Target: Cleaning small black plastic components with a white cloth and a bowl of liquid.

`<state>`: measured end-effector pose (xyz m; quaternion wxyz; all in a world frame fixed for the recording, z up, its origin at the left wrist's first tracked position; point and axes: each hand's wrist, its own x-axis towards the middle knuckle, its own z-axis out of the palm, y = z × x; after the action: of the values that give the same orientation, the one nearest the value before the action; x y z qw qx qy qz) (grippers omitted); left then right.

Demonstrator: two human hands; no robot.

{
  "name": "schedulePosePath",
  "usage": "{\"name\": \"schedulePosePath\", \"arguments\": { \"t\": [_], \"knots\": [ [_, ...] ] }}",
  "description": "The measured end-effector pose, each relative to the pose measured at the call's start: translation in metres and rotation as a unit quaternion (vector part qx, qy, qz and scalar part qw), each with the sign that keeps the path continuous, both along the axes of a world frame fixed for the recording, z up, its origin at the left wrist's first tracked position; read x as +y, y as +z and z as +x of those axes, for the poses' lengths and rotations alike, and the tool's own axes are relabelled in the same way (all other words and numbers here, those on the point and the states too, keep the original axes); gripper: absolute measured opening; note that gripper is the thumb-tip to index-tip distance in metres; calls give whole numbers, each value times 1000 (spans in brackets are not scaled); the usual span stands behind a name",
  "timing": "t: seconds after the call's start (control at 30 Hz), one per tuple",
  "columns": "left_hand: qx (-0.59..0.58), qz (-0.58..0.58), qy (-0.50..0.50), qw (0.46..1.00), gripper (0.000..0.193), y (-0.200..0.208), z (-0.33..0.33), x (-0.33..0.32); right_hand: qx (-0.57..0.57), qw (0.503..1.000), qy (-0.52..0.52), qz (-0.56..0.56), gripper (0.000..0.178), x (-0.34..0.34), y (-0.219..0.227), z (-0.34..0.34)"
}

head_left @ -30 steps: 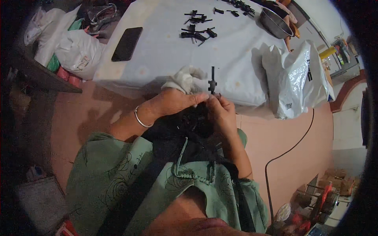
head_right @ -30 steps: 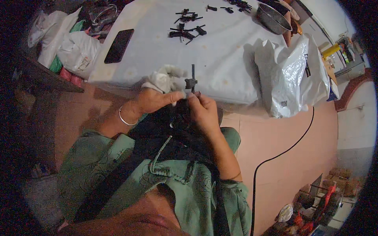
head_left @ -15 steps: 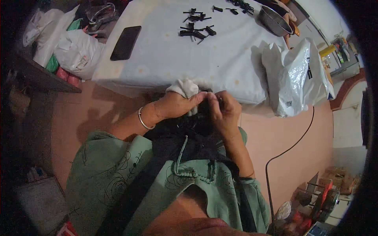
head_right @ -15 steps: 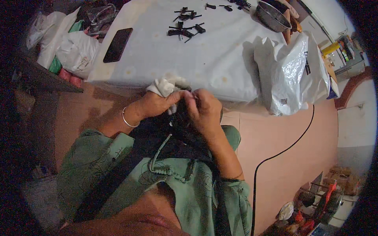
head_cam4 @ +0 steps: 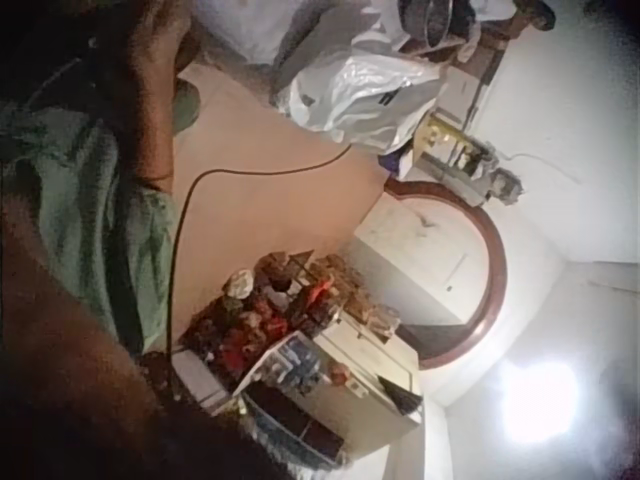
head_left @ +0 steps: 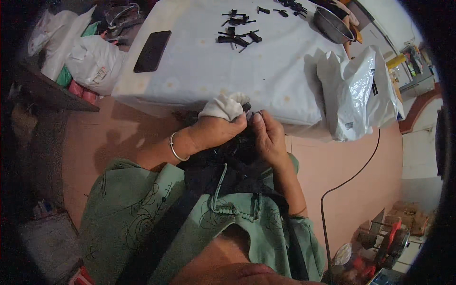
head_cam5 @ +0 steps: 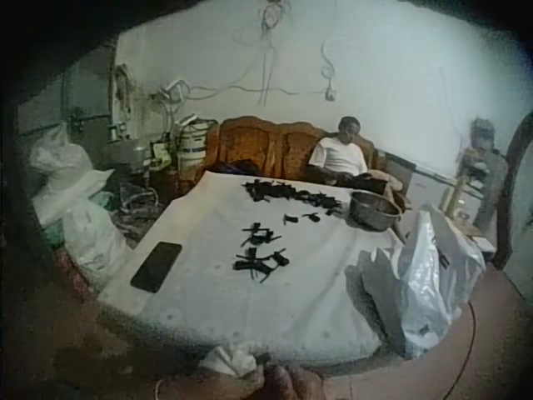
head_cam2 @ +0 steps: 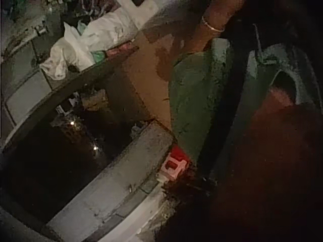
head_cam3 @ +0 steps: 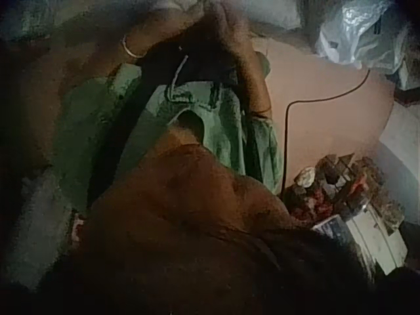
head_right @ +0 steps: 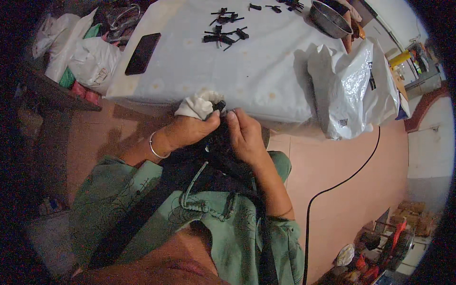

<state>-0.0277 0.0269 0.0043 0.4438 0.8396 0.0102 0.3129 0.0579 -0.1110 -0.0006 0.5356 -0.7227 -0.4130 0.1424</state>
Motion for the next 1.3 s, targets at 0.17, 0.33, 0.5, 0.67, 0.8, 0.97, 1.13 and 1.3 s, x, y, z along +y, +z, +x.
{"name": "schedulePosePath", "arguments": {
  "t": [0.17,0.33,0.5,0.67,0.8,0.97,1.13,1.3],
  "knots": [
    [35,11,-17,999,14,5,-4,-3,28,999,30,15,23,5,-6,-3],
    [46,24,-37,998,18,3,-7,-3,59,996,21,58,26,10,-19,-3],
    [82,148,8,986,27,14,-6,-9,153,979,-7,132,27,21,-26,-17],
    [57,117,57,990,16,5,-3,-13,140,984,-44,103,28,22,-45,-15],
    [136,190,51,971,31,-4,-10,-8,48,996,-51,51,28,22,-42,-14],
    [-42,19,40,998,20,-9,-7,-6,209,975,11,74,28,17,-20,-16],
    [40,-44,5,998,21,-8,-11,-4,219,973,33,63,27,14,-21,-14],
    [-6,19,8,1000,18,4,-11,-8,171,984,2,53,26,17,-29,-13]
  ]
}}
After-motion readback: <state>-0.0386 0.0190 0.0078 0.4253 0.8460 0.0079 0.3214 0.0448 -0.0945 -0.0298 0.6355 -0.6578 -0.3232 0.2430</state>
